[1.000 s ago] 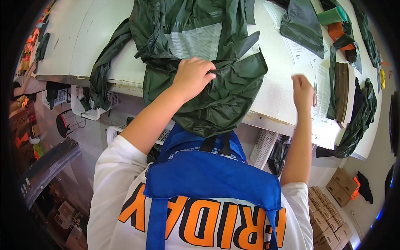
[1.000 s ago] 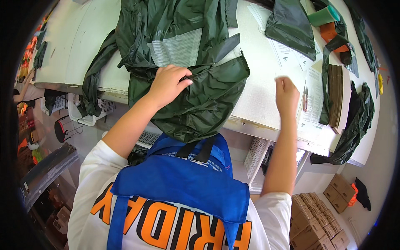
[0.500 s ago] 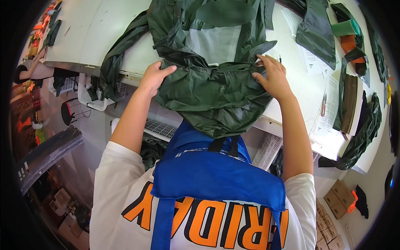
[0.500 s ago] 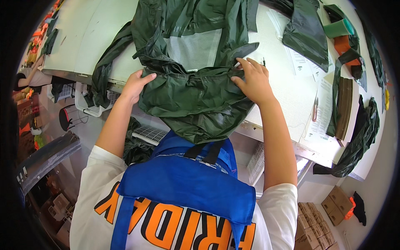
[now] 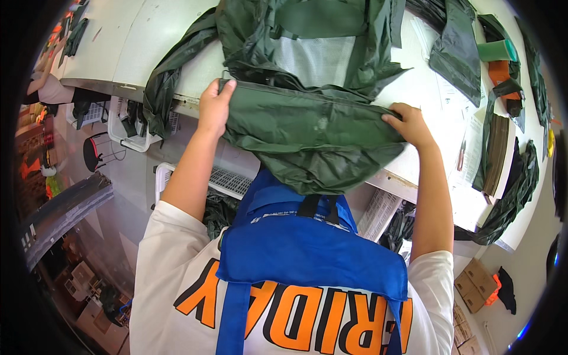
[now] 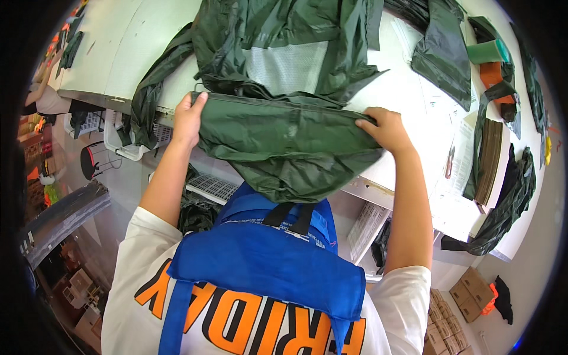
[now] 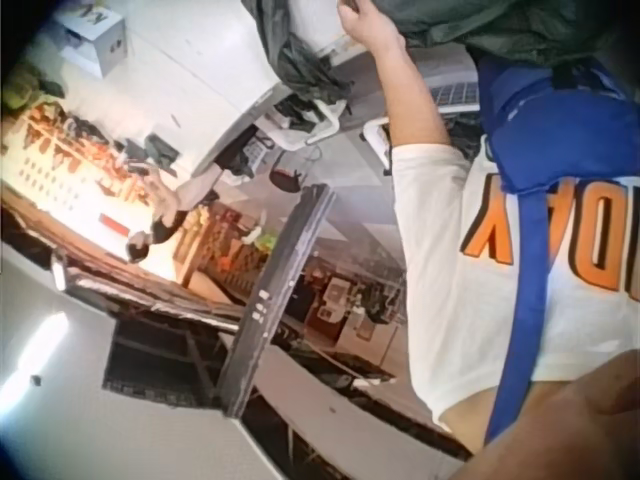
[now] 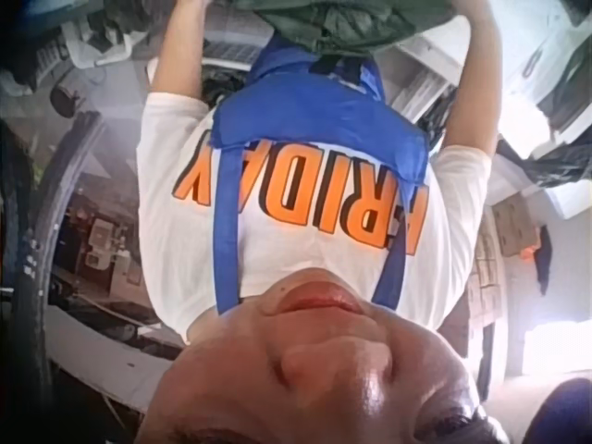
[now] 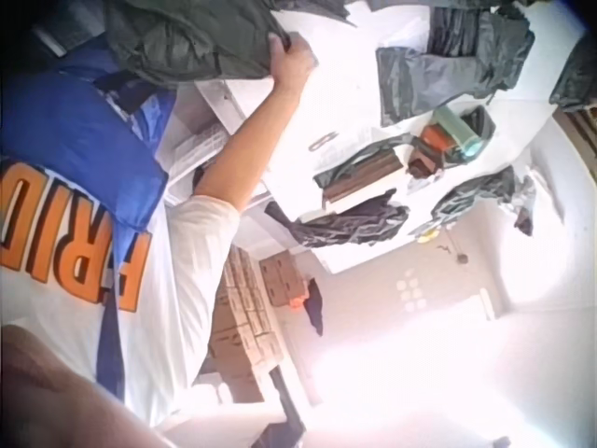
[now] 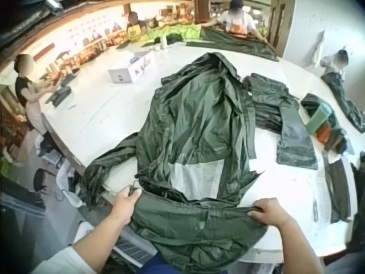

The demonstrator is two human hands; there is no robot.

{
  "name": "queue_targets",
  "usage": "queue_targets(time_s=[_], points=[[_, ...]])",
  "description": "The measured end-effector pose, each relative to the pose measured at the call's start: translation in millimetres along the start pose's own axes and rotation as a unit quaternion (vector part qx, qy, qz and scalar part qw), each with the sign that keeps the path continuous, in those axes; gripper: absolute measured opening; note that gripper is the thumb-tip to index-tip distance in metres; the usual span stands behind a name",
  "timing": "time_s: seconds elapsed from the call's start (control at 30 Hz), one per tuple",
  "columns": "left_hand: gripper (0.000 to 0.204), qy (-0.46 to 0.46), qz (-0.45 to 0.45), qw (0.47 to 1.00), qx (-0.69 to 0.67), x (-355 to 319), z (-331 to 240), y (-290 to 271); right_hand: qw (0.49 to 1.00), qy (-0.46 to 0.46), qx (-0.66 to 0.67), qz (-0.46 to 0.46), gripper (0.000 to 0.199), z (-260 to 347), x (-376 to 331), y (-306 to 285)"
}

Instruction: The person folds a large green tarp on a table, smoothing and aligning the fabric before folding it into a compact rectangle. The person then places the folded tarp into a matching green pouch and zips it closed.

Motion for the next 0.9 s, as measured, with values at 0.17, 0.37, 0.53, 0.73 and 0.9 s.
queue_targets(time_s=[0.17, 0.37, 0.53, 0.73, 0.9], points=[[0.035, 0.181, -0.147, 0.934, 0.269, 6, -10, -20, 0.991, 0.128, -0.039, -0.019, 0.017, -60, -35, -37], [0.044, 0.414, 0.092, 0.873, 0.24, -72, -94, 117, 0.915, 0.164, 0.349, -0.119, 0.007, -39, -69, -31], [0.039, 0.301, 0.363, 0.865, 0.173, -109, -76, 214, 0.937, 0.245, 0.179, -0.173, 0.043, -50, -49, -1], [0.037, -0.029, 0.399, 0.915, -0.059, -121, -48, 262, 0.851, 0.11, 0.477, -0.19, 0.023, 14, -71, 27], [0.011, 0.208, 0.267, 0.937, 0.088, -119, -63, 240, 0.932, 0.09, 0.33, -0.121, 0.025, -24, -87, -18]])
Point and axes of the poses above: each hand's wrist, its own x-axis towards the middle knuckle, its own y-axis out of the palm, z = x × y, the point moved 4 cm from there along x, towards the middle knuckle
